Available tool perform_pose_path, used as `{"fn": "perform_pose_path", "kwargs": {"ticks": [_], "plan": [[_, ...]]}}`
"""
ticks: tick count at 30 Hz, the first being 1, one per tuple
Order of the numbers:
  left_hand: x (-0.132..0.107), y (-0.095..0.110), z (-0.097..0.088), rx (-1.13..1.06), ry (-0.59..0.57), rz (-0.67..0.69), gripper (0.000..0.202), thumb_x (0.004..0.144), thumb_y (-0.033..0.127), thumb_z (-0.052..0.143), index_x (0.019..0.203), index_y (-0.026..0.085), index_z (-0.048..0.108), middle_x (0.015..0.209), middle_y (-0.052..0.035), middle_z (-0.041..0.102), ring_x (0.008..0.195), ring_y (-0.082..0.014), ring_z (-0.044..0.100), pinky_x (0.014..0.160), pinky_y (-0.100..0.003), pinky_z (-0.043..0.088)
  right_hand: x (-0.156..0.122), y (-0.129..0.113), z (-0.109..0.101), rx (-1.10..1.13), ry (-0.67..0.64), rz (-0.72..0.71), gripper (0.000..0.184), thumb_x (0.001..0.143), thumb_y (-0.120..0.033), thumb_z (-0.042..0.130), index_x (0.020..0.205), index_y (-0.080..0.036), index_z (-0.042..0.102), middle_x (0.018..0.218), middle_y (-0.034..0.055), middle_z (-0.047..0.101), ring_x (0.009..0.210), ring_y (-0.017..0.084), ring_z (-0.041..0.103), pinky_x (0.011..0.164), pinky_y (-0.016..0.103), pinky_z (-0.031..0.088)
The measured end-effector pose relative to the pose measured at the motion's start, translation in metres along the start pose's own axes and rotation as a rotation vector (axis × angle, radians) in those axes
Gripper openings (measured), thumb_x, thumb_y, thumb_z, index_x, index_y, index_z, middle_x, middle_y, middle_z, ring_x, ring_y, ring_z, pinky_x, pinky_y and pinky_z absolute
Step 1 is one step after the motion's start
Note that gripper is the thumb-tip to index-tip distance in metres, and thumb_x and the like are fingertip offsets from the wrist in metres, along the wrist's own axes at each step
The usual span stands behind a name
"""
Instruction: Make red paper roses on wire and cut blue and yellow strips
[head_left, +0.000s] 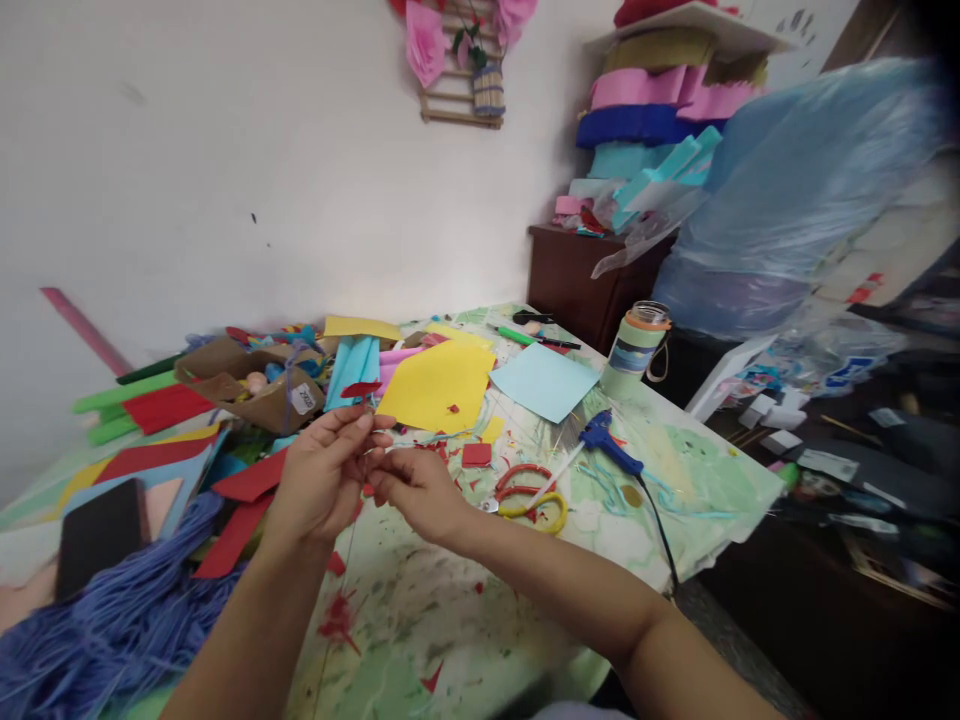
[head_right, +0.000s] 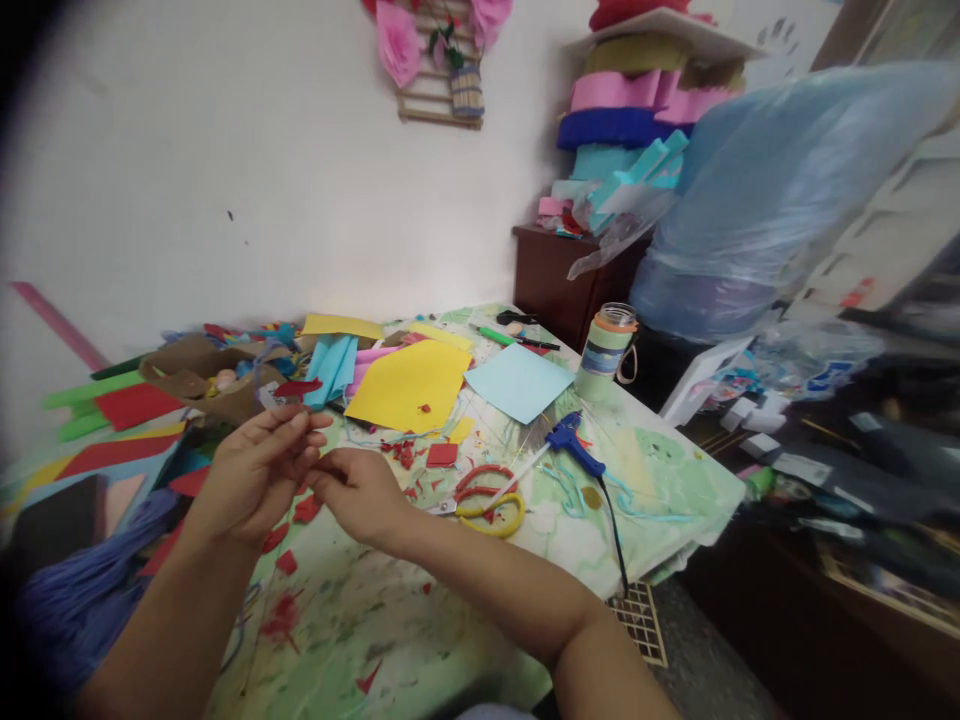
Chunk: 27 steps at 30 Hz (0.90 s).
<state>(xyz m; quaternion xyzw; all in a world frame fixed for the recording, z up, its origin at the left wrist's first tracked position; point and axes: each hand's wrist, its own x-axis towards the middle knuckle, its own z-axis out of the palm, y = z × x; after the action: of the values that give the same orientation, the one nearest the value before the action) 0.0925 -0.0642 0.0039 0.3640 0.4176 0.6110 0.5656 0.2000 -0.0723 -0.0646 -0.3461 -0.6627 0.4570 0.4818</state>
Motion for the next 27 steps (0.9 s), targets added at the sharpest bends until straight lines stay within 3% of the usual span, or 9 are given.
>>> {"fn": "perform_pose_path", "kwargs": {"ticks": [3,5,9,12,14,18,21,24,27], "plan": [[0.003,-0.013,0.001,0.05,-0.111,-0.056,0.024,0.062,0.018,0.081,0.078,0.014,0.063,0.064,-0.0017,0.069,0.037,-0.0033,0.046,0.033,-0.01,0.034,-0.019,-0.001,-0.021,-0.043,0.046,0.002,0.018,0.089,-0.023,0.056,0.073,-0.017,0.061,0.064,-0.0033,0.058,0.06,0.01,0.053,0.058,0.021,0.038],[0.005,-0.023,0.001,0.074,-0.173,-0.09,0.024,0.062,0.02,0.081,0.078,0.014,0.063,0.059,-0.0007,0.066,0.032,0.0001,0.034,0.03,-0.008,0.023,-0.037,0.0,-0.043,-0.195,0.099,-0.024,0.016,0.089,-0.026,0.057,0.077,-0.017,0.064,0.068,-0.0018,0.062,0.062,0.011,0.054,0.06,0.022,0.039],[0.009,-0.041,0.0,0.099,-0.243,-0.194,0.024,0.061,0.018,0.078,0.081,0.012,0.066,0.062,-0.0019,0.067,0.036,0.0006,0.035,0.032,-0.007,0.023,-0.077,0.012,-0.106,-0.676,0.329,0.002,0.013,0.088,-0.023,0.055,0.088,-0.018,0.067,0.083,0.0048,0.069,0.08,0.018,0.061,0.076,0.03,0.046],[0.009,-0.05,0.001,0.102,-0.248,-0.224,0.028,0.06,0.016,0.077,0.086,0.011,0.068,0.066,-0.0047,0.07,0.039,0.0,0.037,0.034,-0.008,0.026,-0.103,0.025,-0.158,-1.046,0.572,0.093,0.029,0.083,-0.015,0.052,0.108,-0.012,0.066,0.106,0.015,0.069,0.103,0.027,0.059,0.094,0.039,0.044],[0.008,-0.053,0.004,0.109,-0.224,-0.224,0.028,0.06,0.017,0.078,0.085,0.011,0.066,0.069,-0.0063,0.071,0.039,-0.0003,0.037,0.035,-0.009,0.026,-0.117,0.033,-0.188,-1.254,0.646,0.199,0.042,0.077,-0.013,0.053,0.118,-0.005,0.061,0.117,0.0214,0.065,0.112,0.032,0.054,0.101,0.044,0.04],[0.007,-0.059,0.009,0.22,-0.198,-0.188,0.029,0.059,0.025,0.079,0.078,0.012,0.062,0.068,-0.0074,0.072,0.038,-0.0017,0.035,0.035,-0.013,0.022,-0.128,0.044,-0.225,-1.419,0.552,0.514,0.047,0.076,-0.016,0.054,0.12,0.0,0.058,0.116,0.0228,0.064,0.112,0.033,0.055,0.098,0.04,0.04],[0.004,-0.061,0.008,0.534,-0.189,-0.008,0.025,0.065,0.035,0.075,0.077,0.017,0.062,0.07,-0.0078,0.073,0.041,-0.0082,0.045,0.039,-0.019,0.032,-0.127,0.048,-0.235,-1.427,0.446,0.683,0.04,0.08,-0.017,0.052,0.116,-0.005,0.06,0.11,0.0191,0.065,0.104,0.029,0.059,0.089,0.035,0.041],[-0.002,-0.061,0.004,1.076,-0.119,0.403,0.018,0.078,0.038,0.063,0.081,0.021,0.066,0.074,-0.0064,0.074,0.058,-0.0169,0.06,0.054,-0.026,0.041,-0.122,0.052,-0.238,-1.428,0.406,0.744,0.036,0.082,-0.014,0.049,0.116,-0.008,0.06,0.108,0.0172,0.064,0.098,0.026,0.06,0.083,0.033,0.041],[-0.01,-0.062,-0.002,1.533,-0.07,0.748,0.026,0.089,0.038,0.05,0.088,0.021,0.069,0.071,-0.0075,0.071,0.061,-0.021,0.061,0.057,-0.03,0.035,-0.118,0.055,-0.241,-1.466,0.412,0.728,0.035,0.083,-0.014,0.049,0.116,-0.006,0.059,0.112,0.0193,0.062,0.105,0.029,0.056,0.085,0.034,0.04]]}}
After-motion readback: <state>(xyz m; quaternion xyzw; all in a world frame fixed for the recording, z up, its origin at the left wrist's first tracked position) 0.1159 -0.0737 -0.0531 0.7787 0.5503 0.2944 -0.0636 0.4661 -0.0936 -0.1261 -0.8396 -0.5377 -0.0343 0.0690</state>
